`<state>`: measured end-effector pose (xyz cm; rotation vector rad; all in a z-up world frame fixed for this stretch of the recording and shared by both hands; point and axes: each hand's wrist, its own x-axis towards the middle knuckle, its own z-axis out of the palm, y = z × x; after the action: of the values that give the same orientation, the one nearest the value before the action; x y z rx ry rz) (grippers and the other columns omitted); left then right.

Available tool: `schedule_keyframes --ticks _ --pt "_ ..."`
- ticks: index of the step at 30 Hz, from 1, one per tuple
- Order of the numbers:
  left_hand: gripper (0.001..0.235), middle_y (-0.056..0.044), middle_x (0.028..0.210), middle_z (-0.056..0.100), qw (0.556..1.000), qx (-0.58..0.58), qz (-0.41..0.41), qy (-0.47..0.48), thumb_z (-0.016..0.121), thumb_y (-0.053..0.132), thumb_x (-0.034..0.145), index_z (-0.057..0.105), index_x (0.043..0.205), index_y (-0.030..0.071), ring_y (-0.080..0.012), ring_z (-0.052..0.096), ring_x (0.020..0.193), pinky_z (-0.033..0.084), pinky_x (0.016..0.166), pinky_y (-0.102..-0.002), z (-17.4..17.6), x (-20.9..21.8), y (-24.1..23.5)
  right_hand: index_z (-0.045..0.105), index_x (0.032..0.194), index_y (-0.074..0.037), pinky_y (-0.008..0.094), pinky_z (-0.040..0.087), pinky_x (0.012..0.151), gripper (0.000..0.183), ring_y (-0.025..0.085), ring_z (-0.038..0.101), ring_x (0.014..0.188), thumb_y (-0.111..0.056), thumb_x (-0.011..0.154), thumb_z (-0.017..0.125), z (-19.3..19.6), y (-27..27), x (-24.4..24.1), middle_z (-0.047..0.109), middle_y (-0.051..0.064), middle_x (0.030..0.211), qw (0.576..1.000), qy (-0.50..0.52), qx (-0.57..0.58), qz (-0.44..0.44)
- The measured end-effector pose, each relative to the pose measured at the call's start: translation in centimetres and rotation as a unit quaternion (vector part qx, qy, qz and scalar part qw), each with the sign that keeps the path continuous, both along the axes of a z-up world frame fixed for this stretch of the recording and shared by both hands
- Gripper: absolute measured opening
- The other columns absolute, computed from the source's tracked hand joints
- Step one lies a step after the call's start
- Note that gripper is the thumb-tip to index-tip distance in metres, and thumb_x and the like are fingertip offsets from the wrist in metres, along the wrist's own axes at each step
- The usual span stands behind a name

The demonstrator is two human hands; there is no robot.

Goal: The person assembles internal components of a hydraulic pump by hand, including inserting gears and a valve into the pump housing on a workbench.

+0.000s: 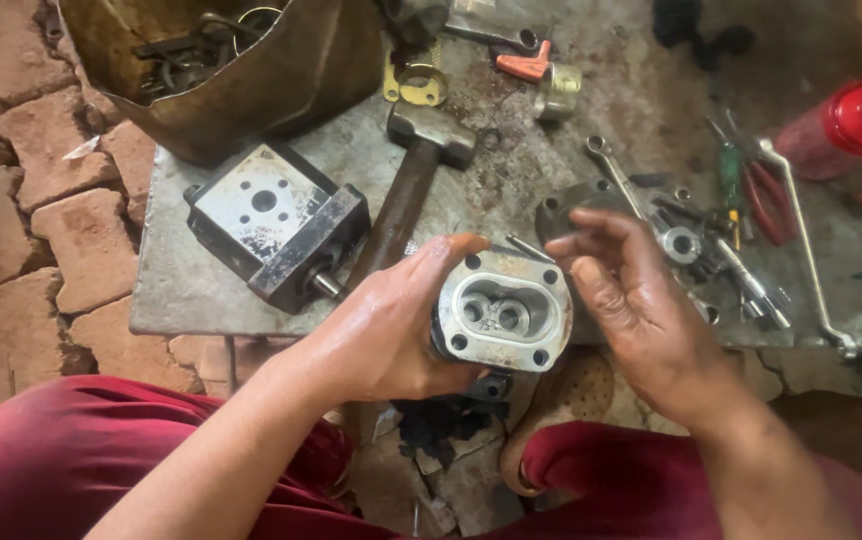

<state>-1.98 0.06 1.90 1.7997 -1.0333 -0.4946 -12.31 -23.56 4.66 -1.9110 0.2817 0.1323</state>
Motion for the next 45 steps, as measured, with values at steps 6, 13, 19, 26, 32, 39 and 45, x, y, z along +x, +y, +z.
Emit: schedule_keyframes --ticks 6,13,19,26,32,39,45 --pt "0.096 -0.021 0.128 0.063 1.000 0.004 0.018 0.002 0.091 0.024 0.061 0.043 0.142 0.003 -0.0386 0.064 0.119 0.054 0.097 -0.043 -0.1 -0.2 -0.2 0.043 0.146 -0.007 0.037 0.048 0.106 0.052 0.021 0.060 0.126 -0.037 0.103 0.048 0.4 -0.1 -0.5 0.064 0.012 0.131 1.000 0.023 -0.017 -0.011" --pt "0.097 -0.021 0.129 0.062 1.000 -0.001 0.009 -0.008 0.091 0.024 0.062 0.042 0.143 0.002 -0.0383 0.064 0.119 0.054 0.098 -0.042 -0.4 -0.2 -0.1 0.054 0.141 -0.007 0.034 0.053 0.095 0.041 0.023 0.064 0.121 -0.030 0.107 0.058 2.8 0.7 -0.1 0.067 0.012 0.128 0.955 -0.121 -0.272 0.012" --pt "0.098 -0.021 0.128 0.062 1.000 -0.004 0.007 -0.012 0.091 0.024 0.061 0.042 0.142 0.002 -0.0384 0.064 0.119 0.053 0.098 -0.043 0.0 -0.1 -0.2 0.050 0.142 -0.008 0.033 0.050 0.112 0.035 0.019 0.063 0.127 -0.020 0.110 0.059 6.0 1.2 0.0 0.064 0.009 0.133 0.950 -0.219 -0.221 -0.019" --pt "0.096 -0.021 0.126 0.062 1.000 0.003 0.008 -0.014 0.090 0.023 0.062 0.043 0.143 0.002 -0.0391 0.064 0.118 0.054 0.094 -0.043 0.1 -0.4 -0.2 0.040 0.154 -0.008 0.042 0.042 0.111 0.070 0.028 0.054 0.137 -0.022 0.092 0.070 1.9 -0.1 -0.9 0.059 0.014 0.145 0.994 -0.001 -0.082 0.072" --pt "0.100 -0.022 0.127 0.061 0.999 -0.025 0.005 -0.045 0.093 0.022 0.059 0.041 0.143 0.002 -0.0411 0.063 0.119 0.054 0.095 -0.044 0.0 -0.4 0.0 0.031 0.155 -0.008 0.044 0.041 0.113 0.114 0.037 0.050 0.139 -0.031 0.064 0.095 -0.8 2.2 -2.0 0.048 0.019 0.151 0.952 -0.120 -0.248 0.133" --pt "0.102 -0.021 0.127 0.061 1.000 -0.008 0.008 -0.007 0.094 0.021 0.057 0.041 0.143 0.002 -0.0410 0.063 0.117 0.055 0.093 -0.044 -0.5 -0.4 -0.2 0.032 0.151 -0.008 0.044 0.048 0.106 0.112 0.039 0.053 0.135 -0.027 0.060 0.095 -3.9 2.0 -3.1 0.045 0.021 0.151 0.956 -0.117 -0.253 0.095" --pt "0.099 -0.019 0.126 0.063 1.000 0.004 0.006 0.026 0.092 0.018 0.058 0.042 0.143 0.004 -0.0393 0.065 0.117 0.056 0.091 -0.042 -0.2 -0.4 -0.4 0.032 0.151 -0.009 0.044 0.047 0.108 0.114 0.039 0.051 0.136 -0.027 0.059 0.096 -3.9 2.1 -2.8 0.046 0.021 0.149 0.949 -0.132 -0.266 0.103"
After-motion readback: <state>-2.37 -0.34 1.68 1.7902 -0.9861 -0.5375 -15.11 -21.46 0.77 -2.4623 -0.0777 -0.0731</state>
